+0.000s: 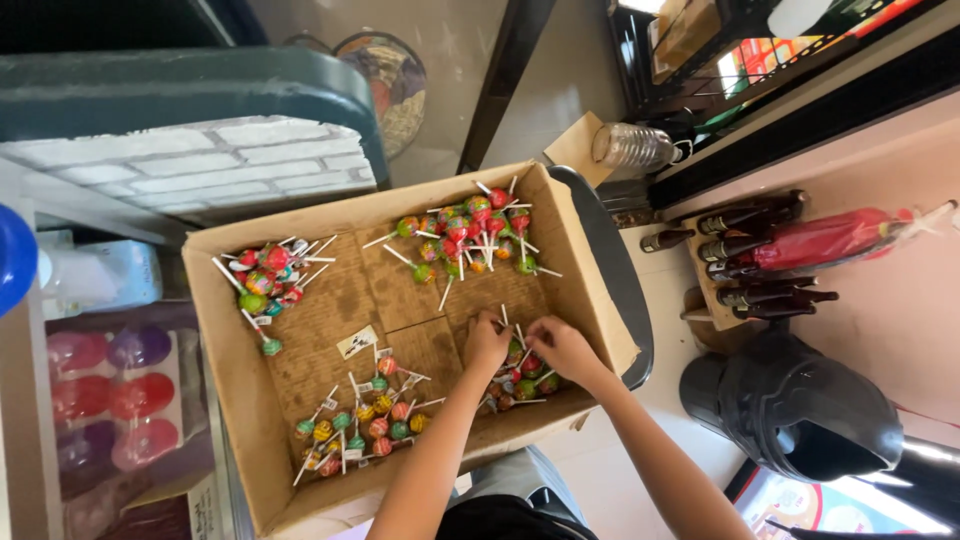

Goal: Sorting and organizing various lollipops and candies into jars on a store counter.

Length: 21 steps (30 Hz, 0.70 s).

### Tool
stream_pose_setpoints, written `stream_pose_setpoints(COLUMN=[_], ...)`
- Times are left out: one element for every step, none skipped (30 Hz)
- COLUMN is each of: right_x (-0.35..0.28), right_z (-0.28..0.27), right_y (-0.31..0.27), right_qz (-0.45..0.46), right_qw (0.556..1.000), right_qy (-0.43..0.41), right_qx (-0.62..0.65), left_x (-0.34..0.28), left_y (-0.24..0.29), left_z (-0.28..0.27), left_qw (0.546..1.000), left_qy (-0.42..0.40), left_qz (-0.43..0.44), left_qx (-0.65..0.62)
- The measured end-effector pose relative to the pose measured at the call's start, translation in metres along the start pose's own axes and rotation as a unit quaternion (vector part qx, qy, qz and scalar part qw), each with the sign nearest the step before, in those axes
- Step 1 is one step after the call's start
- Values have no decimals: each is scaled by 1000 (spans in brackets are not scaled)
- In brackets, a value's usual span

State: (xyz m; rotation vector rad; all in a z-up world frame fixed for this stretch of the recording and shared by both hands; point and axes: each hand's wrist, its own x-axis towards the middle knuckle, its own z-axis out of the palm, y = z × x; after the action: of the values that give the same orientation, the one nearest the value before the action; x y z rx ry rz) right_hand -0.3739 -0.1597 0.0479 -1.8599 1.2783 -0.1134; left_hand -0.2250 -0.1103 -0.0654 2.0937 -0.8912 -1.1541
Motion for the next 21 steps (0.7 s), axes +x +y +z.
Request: stream_pose_setpoints(right_x=[0,1,3,8,13,19,17,16,14,12,10,7,8,8,11,20,27,35,45,55,65], right_z=[-2,-4,-6,2,11,21,18,15,11,3,-6,-15,-26,-38,-51,-62,-71,-81,-86,-91,-97], right_y=[-8,-15,-24,-12,0,12,8,4,0,-8,-15,-23,-30,-38,-46,-55,-64,-73,-82,-91,-99], right_qz=[0,0,-3,-5,-24,-44,-47,-76,-103,-105,-120,-135,-135,-92,-48,-49,-52,-55,-56,-31,-6], right_qw=[1000,1000,999,999,998,997,997,994,991,991,987,983,983,995,997,997,996,991,991,988,984], right_qy=[1,-7,-16,-16,-30,-43,-45,-44,-43,-44,-34,-23,-25,-16,-5,-6,53,112,110,126,143], right_qx=[-1,-25,-48,-49,-45,-41,-40,-59,-78,-77,-99,-122,-121,-31,58,57,57,56,58,81,103], left_x=[0,1,2,5,6,7,5,3,1,-7,-16,-24,-29,-34,-38,-37,-37,-38,-35,-33,-29], left_y=[-1,-3,-4,-4,-6,-8,-9,-10,-11,-2,8,17,18,19,22,28,33,38,50,63,76], left_z=[3,6,8,12,14,16,12,8,5,-10,-25,-39,-44,-50,-55,-61,-68,-75,-84,-93,-101], left_qw=[1000,1000,999,999,999,999,999,999,997,997,997,995,995,992,987,987,985,982,982,970,955], left_qy=[0,-13,-23,-22,-16,-11,-7,0,6,8,-26,-59,-58,-59,-58,-57,-32,-6,-5,21,46], left_qz=[1,-20,-41,-41,-44,-48,-49,-23,5,3,-5,-14,-16,3,24,24,61,98,96,127,159], left_qx=[-1,0,0,0,5,10,11,-34,-78,-77,-77,-76,-76,-111,-147,-148,-156,-163,-162,-204,-246])
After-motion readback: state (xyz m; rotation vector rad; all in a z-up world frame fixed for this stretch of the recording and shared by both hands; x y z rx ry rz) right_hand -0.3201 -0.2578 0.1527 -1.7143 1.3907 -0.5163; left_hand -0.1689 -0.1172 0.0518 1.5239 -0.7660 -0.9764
